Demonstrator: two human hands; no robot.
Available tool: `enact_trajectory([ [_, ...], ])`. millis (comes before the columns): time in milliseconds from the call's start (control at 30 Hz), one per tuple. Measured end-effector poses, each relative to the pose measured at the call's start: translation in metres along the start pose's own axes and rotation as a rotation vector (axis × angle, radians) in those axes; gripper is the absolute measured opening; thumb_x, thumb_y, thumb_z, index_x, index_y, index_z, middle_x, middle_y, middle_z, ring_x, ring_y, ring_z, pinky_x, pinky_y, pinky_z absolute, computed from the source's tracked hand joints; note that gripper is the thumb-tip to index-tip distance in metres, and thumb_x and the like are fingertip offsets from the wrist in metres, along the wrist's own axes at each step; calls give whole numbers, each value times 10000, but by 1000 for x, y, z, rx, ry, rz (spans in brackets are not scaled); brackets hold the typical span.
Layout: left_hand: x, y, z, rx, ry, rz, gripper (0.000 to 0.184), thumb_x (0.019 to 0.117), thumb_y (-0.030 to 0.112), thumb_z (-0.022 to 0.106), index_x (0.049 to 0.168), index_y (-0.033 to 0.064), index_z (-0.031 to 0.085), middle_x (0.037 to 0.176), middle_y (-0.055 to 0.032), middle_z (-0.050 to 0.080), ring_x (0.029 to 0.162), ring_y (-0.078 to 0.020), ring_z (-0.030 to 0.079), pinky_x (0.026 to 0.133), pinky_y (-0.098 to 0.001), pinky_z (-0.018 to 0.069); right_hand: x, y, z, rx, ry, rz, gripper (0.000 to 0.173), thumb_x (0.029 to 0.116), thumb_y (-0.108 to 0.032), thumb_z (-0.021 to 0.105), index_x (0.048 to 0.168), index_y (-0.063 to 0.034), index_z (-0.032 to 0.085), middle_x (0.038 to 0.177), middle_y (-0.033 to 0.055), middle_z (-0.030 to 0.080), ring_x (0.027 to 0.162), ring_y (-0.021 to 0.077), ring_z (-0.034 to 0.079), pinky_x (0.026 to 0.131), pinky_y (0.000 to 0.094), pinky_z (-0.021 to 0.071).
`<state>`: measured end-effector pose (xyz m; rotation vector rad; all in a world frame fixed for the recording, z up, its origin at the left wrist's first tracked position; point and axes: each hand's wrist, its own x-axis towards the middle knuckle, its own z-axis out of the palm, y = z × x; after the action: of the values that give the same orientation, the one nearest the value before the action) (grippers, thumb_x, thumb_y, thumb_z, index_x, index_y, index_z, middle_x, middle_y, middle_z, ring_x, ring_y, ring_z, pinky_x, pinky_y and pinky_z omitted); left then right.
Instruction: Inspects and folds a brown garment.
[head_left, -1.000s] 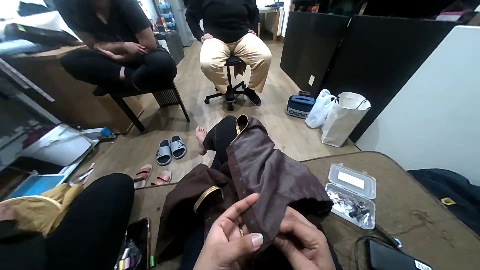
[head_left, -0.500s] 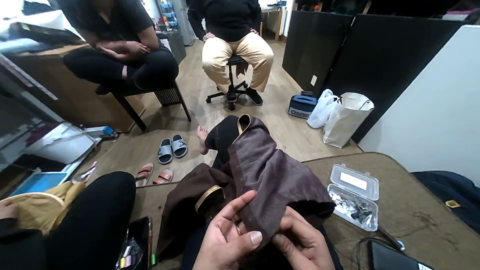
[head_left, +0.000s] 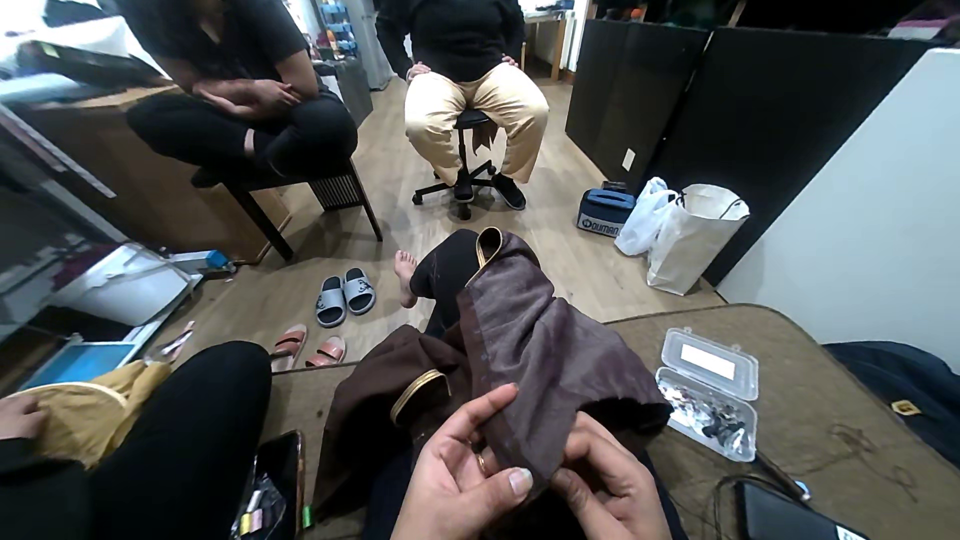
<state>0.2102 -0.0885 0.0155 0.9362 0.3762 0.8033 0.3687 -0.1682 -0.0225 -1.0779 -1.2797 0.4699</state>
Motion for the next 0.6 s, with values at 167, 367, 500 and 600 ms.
enact_trajectory([
  [167,-1,1,0,51,-8,18,605,822,-139,706,1390,-71,510,1281,-103,682,1067,-181,720,923,-359,611,2,0,-2,-166,13,-111,161,1005,-197,649,937,-53,628,905,35,578,884,10,585,808,106,494],
  [367,1,1,-1,4,25,13,597,828,-114,716,1390,-70,520,1249,-121,697,1031,-189,729,894,-347,615,5,-2,-1,-146,-1,-108,119,999,-163,650,956,-53,659,906,37,561,879,0,569,806,92,479],
  [500,0,3,-1,9,20,9,595,831,-116,714,1389,-68,515,1245,-114,700,1044,-190,727,906,-354,613,5,-1,-1,-122,-13,-100,115,993,-160,658,950,-53,657,905,34,564,882,-2,571,801,95,483],
  [600,1,3,0,29,17,23,588,831,-146,681,1387,-73,506,1267,-107,690,1053,-181,725,912,-354,613,5,0,-1,-122,-8,-104,145,996,-184,660,944,-49,651,906,35,575,879,1,581,800,99,491],
])
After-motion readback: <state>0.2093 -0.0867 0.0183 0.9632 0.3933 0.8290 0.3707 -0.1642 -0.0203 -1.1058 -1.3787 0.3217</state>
